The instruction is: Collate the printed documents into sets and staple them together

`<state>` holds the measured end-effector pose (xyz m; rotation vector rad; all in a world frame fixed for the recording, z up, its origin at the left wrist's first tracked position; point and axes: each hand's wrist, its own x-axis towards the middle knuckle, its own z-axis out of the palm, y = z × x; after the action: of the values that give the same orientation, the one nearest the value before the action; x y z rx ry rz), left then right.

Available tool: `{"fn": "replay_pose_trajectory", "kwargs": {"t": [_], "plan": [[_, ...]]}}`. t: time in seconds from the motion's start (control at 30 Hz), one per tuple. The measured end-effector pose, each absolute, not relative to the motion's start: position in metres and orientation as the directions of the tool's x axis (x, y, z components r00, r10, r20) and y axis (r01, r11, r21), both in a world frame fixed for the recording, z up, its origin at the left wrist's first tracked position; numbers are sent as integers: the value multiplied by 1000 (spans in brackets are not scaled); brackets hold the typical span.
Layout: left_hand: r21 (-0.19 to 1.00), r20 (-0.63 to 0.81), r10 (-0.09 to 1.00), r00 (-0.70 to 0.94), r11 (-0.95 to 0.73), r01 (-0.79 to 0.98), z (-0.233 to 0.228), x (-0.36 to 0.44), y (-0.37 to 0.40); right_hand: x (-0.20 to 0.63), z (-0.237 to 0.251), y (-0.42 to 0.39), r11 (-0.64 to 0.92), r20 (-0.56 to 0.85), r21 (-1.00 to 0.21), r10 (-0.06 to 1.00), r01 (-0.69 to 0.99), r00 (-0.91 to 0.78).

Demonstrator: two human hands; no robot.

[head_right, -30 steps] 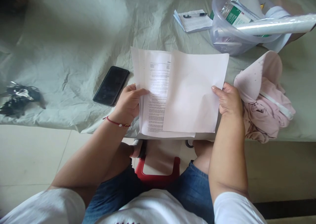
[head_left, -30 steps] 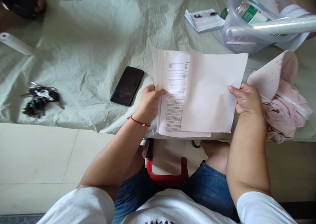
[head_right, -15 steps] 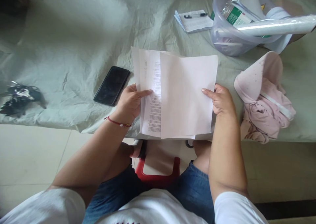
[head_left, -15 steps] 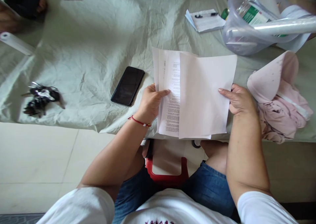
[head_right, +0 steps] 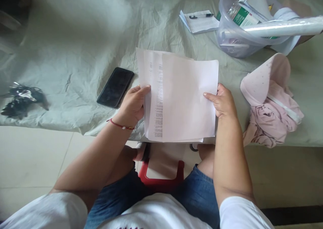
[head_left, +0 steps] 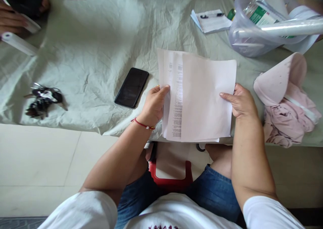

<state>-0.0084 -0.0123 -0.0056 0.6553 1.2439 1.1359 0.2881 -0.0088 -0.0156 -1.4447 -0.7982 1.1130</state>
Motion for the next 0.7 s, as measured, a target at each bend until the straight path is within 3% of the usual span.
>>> {"fn": "replay_pose_trajectory", "kwargs": {"t": [0.13, 0.23, 0.3, 0.4, 0.47, 0.53, 0.57, 0.63, 0.7], "plan": [[906, -314, 947, -74, 275, -323, -11, -11, -12, 296, -21, -7, -159, -175, -985, 924, -73, 341], [960, -230, 958, -170, 195, -201, -23, -15, -6, 305, -26, -6, -149, -151, -988, 929, -31, 337], [998, -65, 951, -303, 69, 1, -28, -17, -3, 310, -28, -6, -148, -141, -989, 935, -2, 325], [947, 282, 867, -410, -183, 264, -17, -18, -9, 314, -29, -6, -159, -143, -987, 942, 28, 303], [932, 350, 910, -222, -316, 175, 0, -15, -23, 314, -28, -7, -160, -143, -987, 943, 32, 299], [936, 353, 905, 240, -338, -100, 20, -8, -44, 312, -26, -7, -162, -145, -986, 944, 33, 296], [936, 347, 806, 480, -269, -226, 28, -1, -56, 311, -26, -6, -161, -144, -986, 945, 35, 294], [925, 368, 429, 825, -83, -370, 39, 18, -81, 309, -25, -6, -163, -144, -986, 947, 44, 285], [917, 394, 29, 919, 59, -395, 43, 43, -103, 307, -25, -4, -163, -141, -985, 948, 53, 285]]}}
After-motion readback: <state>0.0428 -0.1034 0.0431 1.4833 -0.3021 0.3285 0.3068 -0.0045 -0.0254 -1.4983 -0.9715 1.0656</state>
